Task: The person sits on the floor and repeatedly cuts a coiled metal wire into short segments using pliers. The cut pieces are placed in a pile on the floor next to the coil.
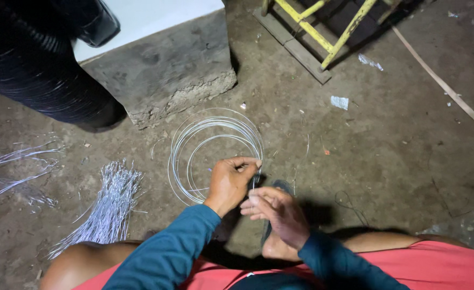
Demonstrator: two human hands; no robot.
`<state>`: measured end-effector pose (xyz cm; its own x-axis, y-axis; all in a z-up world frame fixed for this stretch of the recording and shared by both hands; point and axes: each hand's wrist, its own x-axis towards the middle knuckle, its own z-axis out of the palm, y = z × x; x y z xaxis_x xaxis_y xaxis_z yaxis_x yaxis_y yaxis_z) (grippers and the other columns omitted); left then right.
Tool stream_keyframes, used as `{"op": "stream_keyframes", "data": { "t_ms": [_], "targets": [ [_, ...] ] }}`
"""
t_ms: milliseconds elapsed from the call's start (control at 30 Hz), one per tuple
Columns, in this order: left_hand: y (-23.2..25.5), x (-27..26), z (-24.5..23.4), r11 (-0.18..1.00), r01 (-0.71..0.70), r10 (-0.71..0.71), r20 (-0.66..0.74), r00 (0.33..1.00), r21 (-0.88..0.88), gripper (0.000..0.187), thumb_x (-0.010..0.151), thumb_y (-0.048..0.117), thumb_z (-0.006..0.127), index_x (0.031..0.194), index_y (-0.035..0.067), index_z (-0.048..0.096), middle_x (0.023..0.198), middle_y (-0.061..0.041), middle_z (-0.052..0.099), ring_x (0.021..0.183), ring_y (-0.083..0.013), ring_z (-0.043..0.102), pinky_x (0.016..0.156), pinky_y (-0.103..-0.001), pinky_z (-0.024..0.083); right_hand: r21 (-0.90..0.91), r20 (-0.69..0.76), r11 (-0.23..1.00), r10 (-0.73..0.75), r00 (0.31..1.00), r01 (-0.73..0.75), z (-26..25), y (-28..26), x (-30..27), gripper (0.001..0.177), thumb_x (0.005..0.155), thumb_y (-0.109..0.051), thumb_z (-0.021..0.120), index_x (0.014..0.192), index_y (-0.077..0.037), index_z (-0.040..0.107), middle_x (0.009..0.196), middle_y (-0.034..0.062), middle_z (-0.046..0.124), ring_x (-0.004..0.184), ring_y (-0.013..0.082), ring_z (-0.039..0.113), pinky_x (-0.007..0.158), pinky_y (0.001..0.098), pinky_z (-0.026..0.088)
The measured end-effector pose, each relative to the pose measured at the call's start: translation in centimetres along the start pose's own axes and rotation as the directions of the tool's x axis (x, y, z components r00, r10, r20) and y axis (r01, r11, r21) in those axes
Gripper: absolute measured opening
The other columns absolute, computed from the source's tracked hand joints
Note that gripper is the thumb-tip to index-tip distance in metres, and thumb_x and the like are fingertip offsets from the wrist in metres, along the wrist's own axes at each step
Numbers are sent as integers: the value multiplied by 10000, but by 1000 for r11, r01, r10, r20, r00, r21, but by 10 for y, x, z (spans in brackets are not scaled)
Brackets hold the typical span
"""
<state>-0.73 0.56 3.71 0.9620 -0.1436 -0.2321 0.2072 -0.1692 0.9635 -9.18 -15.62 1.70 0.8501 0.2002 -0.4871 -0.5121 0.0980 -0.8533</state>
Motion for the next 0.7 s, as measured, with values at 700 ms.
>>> {"op": "stream_keyframes", "data": {
  "t_ms": [700],
  "targets": [
    [109, -41, -35, 757, -371, 453, -24, 891, 537, 131, 889, 177, 761, 969, 78, 794, 854, -117, 750, 712, -276, 712, 684, -357, 542, -675, 89, 421, -768, 634, 605, 4, -128, 3, 116, 865, -112, 782, 961, -48, 774, 823, 56, 717, 716, 149, 692, 636, 272, 536]
  ]
}}
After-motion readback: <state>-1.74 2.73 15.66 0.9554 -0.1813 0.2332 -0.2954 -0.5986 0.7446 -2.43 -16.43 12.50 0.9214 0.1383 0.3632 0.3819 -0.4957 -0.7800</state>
